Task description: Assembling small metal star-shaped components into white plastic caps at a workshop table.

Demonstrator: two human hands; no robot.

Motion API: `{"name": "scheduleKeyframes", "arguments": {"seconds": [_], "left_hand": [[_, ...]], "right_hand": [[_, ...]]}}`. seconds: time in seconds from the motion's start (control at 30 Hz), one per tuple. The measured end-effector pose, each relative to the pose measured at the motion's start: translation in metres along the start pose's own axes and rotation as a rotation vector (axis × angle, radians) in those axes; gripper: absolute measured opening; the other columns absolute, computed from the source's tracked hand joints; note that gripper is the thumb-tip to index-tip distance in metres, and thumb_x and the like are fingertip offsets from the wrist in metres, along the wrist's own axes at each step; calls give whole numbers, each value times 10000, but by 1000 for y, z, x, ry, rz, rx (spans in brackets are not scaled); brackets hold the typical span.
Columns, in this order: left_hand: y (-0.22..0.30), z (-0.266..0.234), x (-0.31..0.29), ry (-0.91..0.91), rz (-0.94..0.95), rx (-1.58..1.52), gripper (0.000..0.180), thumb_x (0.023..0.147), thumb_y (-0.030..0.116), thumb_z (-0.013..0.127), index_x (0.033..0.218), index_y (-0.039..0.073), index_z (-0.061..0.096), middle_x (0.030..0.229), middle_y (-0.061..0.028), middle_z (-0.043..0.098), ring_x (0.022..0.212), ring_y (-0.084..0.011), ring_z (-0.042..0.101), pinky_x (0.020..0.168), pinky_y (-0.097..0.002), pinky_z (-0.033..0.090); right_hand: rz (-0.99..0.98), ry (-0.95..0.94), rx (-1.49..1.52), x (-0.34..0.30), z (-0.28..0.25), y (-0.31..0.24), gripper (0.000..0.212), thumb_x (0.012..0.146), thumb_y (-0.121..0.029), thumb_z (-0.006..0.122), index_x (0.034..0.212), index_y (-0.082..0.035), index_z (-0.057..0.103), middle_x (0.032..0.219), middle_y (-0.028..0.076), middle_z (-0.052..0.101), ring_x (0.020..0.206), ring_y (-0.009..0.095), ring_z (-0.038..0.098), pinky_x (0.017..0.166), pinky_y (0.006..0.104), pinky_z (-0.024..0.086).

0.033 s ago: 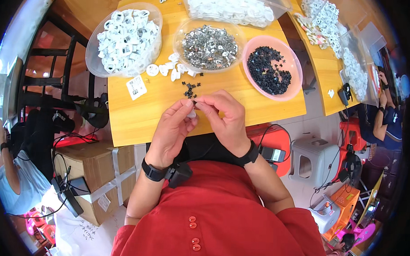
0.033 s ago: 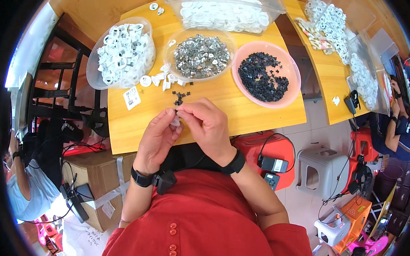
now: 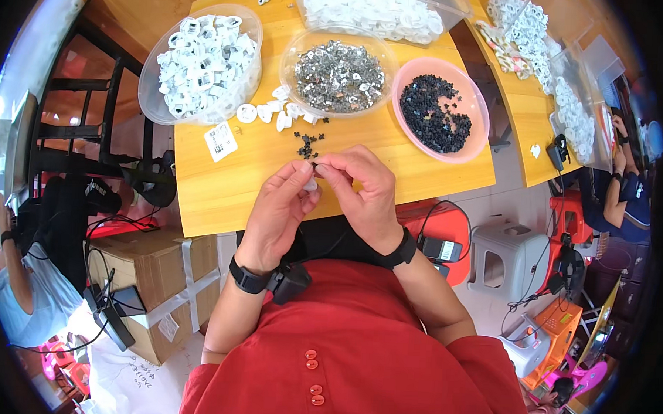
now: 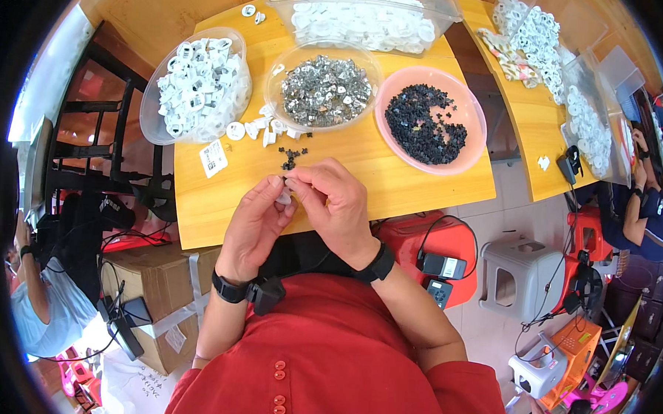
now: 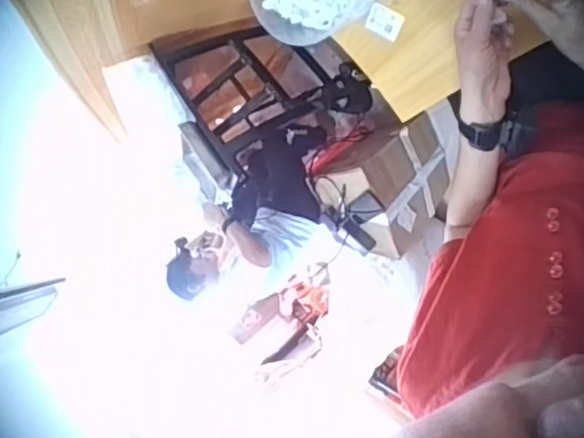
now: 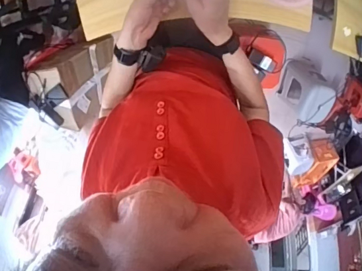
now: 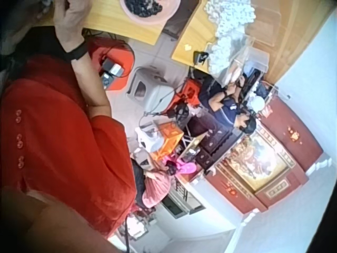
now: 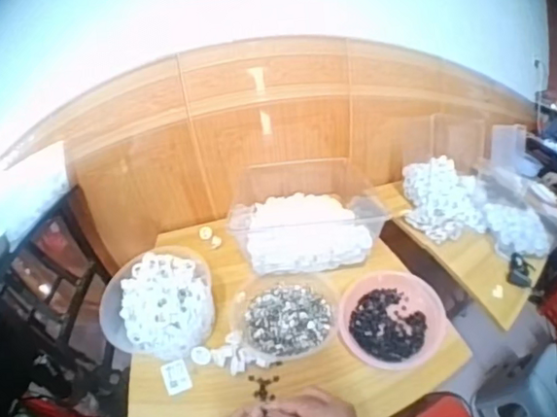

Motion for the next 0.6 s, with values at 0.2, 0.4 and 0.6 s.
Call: {"name": "scheduleKeyframes", "arguments": {"seconds": [0.2,0.4,0.6], "left_hand": [[0,-3,-1,42,68,40,133,952,221,557,953,95,599,774,41,558,678,-62,509,605,-191,383],[2,-5,-2,113,93,89,168,967,253,532,951,99,598,793,44,566,675,-49,496,592,-183,370],[10,-8,-3,-4,151,213,188,967,273,532,940,101,604,826,43,584,654,-38,470,575,-176,353]], "right_hand": [[23,45,3,-2,4,-2,139,812,1,649,946,-21,680,863,102,614,684,192,613,575,277,477],[-87,-52,-177,3,1,-8,150,822,-21,639,970,-22,665,869,109,614,717,234,630,605,307,496],[-77,-107,-28,19,-6,-11,86,825,-23,626,910,-13,638,800,115,616,710,265,628,598,320,490]]}}
Point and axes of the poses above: each hand's wrist, its own x-axis towards the middle knuckle, its own z-axis out of the palm, y = z × x, the point moved 3 cm from there along x, towards the middle knuckle
